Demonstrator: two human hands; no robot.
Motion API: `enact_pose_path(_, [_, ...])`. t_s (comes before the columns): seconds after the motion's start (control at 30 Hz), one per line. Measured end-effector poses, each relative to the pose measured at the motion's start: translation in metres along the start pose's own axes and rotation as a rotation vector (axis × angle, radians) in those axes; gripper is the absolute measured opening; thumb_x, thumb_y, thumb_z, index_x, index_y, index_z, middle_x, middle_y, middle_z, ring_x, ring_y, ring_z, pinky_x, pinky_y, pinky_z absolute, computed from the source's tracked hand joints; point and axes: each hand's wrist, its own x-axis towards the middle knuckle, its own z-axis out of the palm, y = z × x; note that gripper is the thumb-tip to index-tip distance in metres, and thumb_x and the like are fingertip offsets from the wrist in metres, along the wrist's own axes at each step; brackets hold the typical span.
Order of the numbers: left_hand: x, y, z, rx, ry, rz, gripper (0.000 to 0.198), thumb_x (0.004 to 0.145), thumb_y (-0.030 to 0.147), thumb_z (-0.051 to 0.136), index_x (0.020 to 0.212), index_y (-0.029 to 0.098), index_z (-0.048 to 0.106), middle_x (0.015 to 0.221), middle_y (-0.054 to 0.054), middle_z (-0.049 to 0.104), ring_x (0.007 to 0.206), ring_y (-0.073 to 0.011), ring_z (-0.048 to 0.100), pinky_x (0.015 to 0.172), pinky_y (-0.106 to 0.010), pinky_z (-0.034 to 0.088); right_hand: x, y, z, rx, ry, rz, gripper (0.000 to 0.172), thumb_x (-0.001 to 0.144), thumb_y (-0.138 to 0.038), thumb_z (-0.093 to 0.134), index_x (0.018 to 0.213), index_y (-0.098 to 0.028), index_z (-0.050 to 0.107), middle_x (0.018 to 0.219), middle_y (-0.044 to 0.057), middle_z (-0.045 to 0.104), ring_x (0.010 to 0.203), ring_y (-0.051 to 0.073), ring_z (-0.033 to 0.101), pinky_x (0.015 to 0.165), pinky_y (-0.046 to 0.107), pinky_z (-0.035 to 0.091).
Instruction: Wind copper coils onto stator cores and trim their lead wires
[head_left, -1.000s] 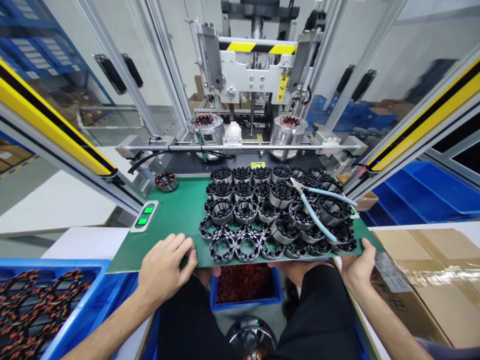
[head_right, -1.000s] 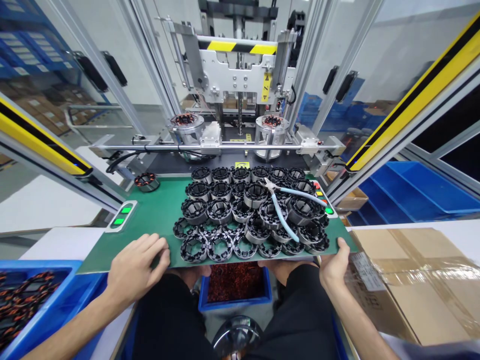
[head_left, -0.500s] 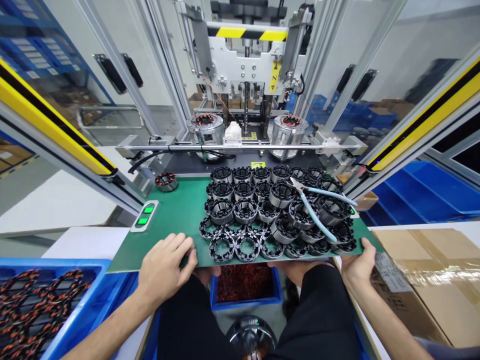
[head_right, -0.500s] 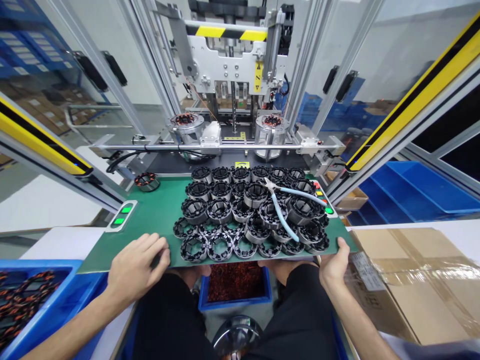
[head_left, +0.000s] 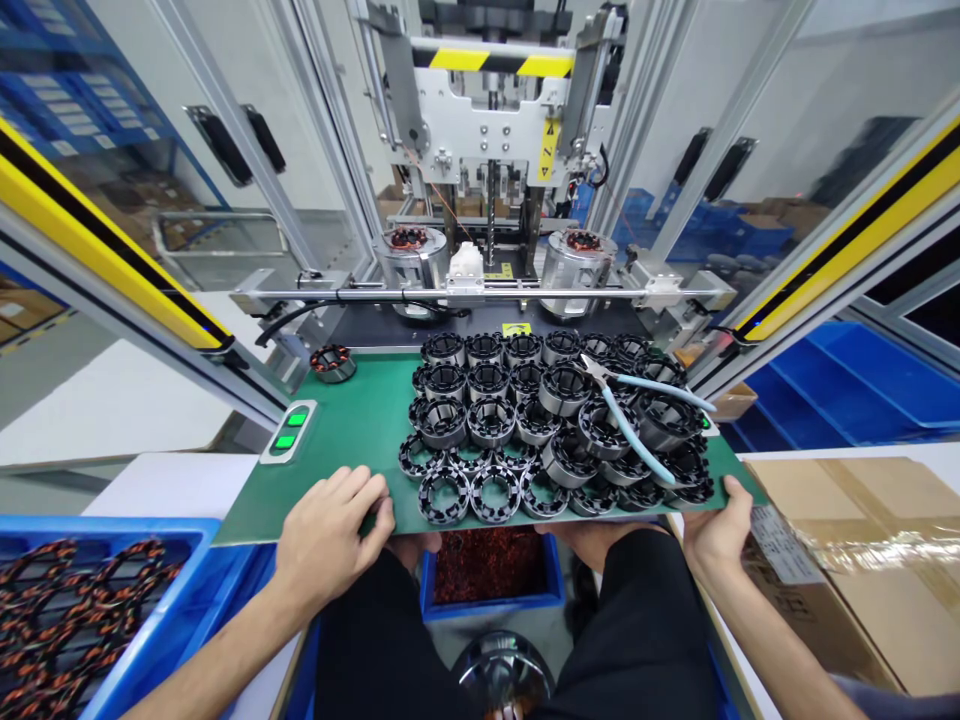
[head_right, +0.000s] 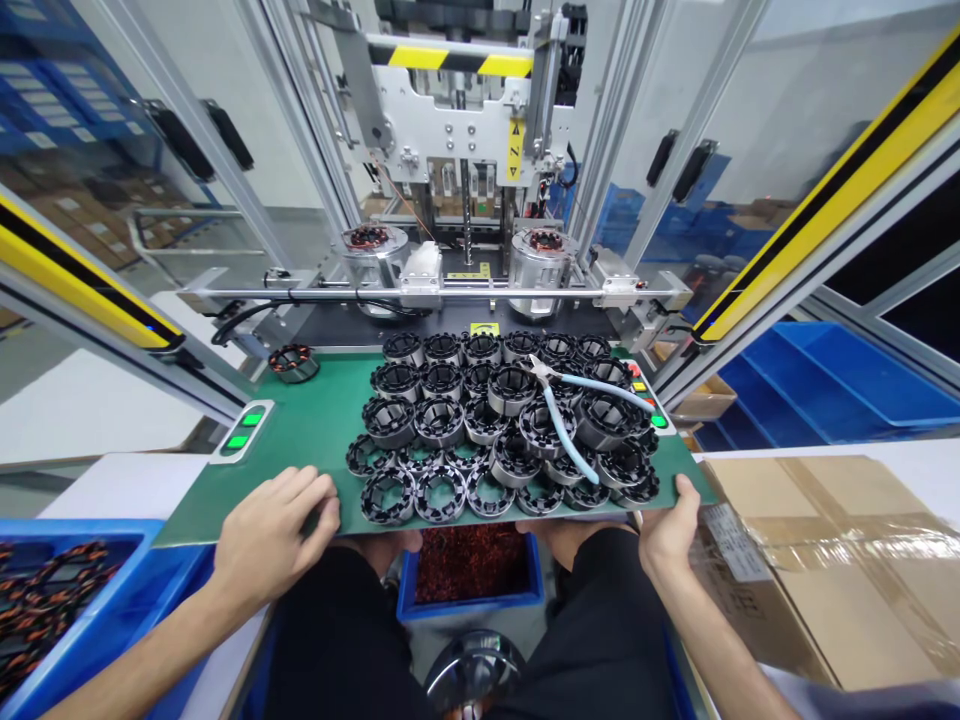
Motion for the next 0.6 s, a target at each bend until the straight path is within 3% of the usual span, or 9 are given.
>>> enact_pose_path(0.2, [-0.0003,-0.0001,0.0018,-0.046,-0.020,-0.041,0.028,0.113,0.025,0.055,0.086,0.027,0.060,0.081,-0.003,0.061,0.080,-0.0258,0.056,0.077,-0.042,0.043,0.0041,0.0032,-0.0039,-0.002,-0.004,-0.027,0.033,0.082,-0.048,0.075,0.105,-0.023,0.073,0.126,0.006,0.083,0.147,0.027,0.070,0.132,0.043,0.055])
enact_pose_path(0.6, [-0.0002,-0.0005,0.0019,0.034,0.004,0.026,0.027,0.117,0.023,0.052,0.090,0.027,0.055,0.082,-0.002,0.057,0.080,-0.0252,0.055,0.077,-0.041,0.045,0.0007,-0.0013,0.0010,0.005,-0.001,-0.018,0.024,0.090,-0.039,0.066,0.105,-0.024,0.076,0.125,0.003,0.085,0.150,0.025,0.069,0.139,0.047,0.050])
